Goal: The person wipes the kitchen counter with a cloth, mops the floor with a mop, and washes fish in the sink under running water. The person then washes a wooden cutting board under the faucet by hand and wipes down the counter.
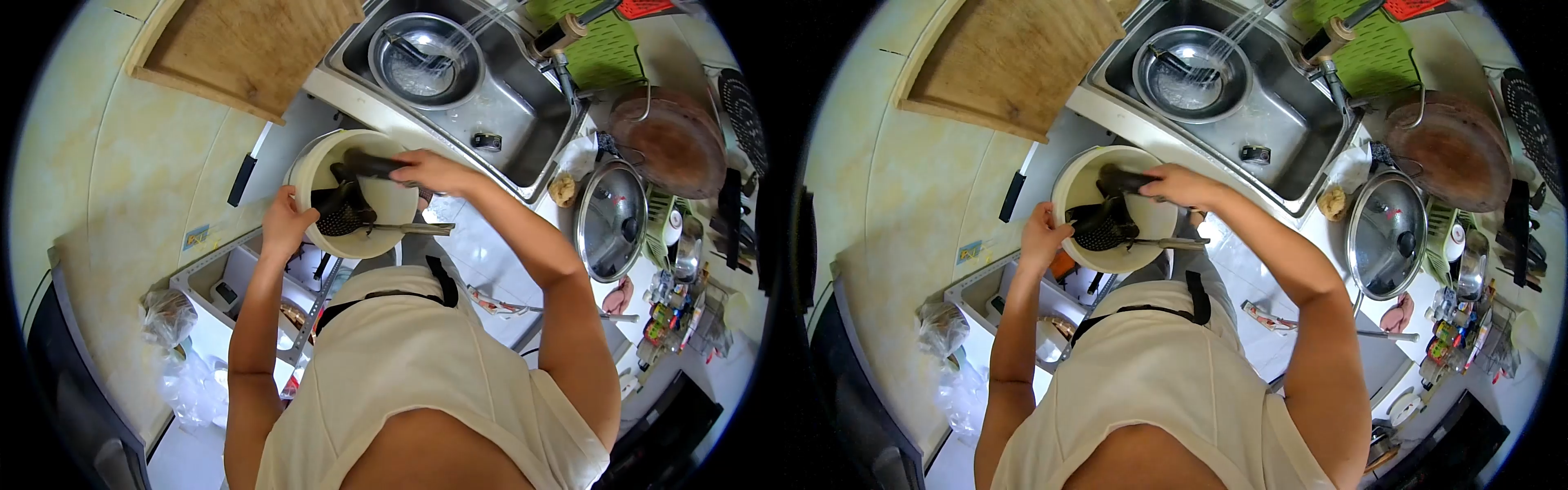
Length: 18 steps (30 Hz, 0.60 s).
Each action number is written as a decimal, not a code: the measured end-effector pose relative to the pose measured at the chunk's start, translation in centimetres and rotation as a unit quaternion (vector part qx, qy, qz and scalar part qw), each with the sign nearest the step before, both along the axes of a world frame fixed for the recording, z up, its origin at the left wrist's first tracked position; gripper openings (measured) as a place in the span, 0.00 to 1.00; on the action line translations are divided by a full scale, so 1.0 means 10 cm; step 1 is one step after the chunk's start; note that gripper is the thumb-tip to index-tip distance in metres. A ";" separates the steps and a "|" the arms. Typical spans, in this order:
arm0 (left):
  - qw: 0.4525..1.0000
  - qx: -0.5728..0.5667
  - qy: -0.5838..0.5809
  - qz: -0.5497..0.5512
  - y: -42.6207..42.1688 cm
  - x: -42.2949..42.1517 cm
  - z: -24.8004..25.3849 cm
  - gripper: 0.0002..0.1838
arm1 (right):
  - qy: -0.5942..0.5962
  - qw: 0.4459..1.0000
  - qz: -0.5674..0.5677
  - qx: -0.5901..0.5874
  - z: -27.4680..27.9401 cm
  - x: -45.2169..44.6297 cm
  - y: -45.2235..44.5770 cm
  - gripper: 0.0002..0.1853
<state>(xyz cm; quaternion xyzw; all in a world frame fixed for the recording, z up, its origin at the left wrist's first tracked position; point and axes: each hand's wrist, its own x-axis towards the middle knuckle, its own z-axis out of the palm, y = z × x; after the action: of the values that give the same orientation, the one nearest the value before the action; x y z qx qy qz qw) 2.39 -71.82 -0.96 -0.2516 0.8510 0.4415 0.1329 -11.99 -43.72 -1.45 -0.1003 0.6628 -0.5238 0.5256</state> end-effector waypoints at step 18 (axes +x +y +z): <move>0.999 0.027 0.015 0.039 0.06 -0.14 0.17 0.25 | 0.435 0.894 -0.103 -0.015 -0.58 -0.73 -0.34 0.09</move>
<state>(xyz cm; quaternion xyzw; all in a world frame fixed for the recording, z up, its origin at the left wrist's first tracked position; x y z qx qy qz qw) 1.01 -71.23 0.71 -0.2743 0.8299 0.4733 0.1095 -19.27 -47.10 -7.25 -0.2572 0.8240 -0.4887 0.1264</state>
